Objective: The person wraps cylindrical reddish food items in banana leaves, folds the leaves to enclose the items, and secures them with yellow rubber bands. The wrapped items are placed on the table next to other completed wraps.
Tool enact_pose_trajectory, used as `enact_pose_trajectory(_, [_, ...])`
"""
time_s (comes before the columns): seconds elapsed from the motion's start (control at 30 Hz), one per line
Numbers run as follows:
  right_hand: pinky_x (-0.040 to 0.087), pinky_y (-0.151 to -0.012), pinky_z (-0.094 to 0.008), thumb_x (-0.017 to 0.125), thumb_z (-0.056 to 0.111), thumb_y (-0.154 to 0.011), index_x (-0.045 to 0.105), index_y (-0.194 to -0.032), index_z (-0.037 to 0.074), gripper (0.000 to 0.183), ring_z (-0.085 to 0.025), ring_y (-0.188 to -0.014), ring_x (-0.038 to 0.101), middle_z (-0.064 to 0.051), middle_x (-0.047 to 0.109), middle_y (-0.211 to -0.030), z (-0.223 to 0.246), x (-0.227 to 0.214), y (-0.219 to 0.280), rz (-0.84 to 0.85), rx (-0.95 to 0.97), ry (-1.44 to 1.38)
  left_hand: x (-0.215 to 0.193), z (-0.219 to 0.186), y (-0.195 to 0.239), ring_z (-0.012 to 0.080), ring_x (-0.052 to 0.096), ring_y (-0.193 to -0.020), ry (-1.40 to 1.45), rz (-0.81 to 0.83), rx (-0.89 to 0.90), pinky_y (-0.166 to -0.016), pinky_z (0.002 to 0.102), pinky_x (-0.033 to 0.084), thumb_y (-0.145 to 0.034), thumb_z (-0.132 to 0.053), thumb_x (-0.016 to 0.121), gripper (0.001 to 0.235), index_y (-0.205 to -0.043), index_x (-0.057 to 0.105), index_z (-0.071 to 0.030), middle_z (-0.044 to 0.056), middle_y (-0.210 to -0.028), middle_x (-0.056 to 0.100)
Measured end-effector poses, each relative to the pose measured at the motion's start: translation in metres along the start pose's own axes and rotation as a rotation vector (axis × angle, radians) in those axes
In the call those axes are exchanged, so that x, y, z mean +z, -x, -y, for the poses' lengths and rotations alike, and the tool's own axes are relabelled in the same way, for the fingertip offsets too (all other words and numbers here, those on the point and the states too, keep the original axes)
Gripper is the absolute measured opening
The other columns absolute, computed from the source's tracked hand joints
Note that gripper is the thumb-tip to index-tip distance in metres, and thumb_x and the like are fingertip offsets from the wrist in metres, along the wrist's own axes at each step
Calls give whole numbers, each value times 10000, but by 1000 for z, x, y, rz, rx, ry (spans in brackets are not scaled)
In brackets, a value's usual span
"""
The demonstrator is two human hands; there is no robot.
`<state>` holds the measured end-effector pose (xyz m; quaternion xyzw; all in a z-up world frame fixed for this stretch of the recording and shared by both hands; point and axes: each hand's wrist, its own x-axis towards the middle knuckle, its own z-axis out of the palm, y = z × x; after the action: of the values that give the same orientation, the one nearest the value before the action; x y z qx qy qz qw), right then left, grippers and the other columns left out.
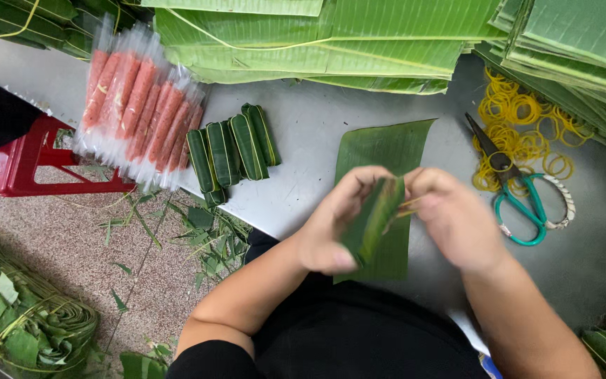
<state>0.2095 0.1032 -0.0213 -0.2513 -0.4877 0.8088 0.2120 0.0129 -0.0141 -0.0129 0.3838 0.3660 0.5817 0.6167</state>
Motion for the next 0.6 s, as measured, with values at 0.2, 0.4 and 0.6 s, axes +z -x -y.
enact_pose_trajectory(0.2, [463,-742,-289,628,70,-946,685,-1018,-13,124,-179,-823,571,-86,647,-912,15,0,26,101,-62,275,-12,-4,-5,227,655,-1094,-1168,-137,312,-938,393,465,-585,-470,955,1068,-1417,430,-53,120,-1345,586])
enact_pose_trajectory(0.4, [473,-575,-249,660,70,-949,713,-959,44,60,-139,-622,635,-48,691,-794,19,11,21,233,-273,590,-20,6,6,169,600,-1027,-296,-256,32,-835,296,508,-711,-294,974,991,-1486,404,-55,79,-1308,590])
enact_pose_trajectory(0.6, [491,-576,-299,713,65,-871,646,-909,41,81,-244,-656,646,-133,680,-897,24,22,13,108,-496,908,8,18,4,216,537,-1351,209,-212,-161,-1109,353,496,-779,-255,911,1044,-1601,291,-78,95,-1455,525])
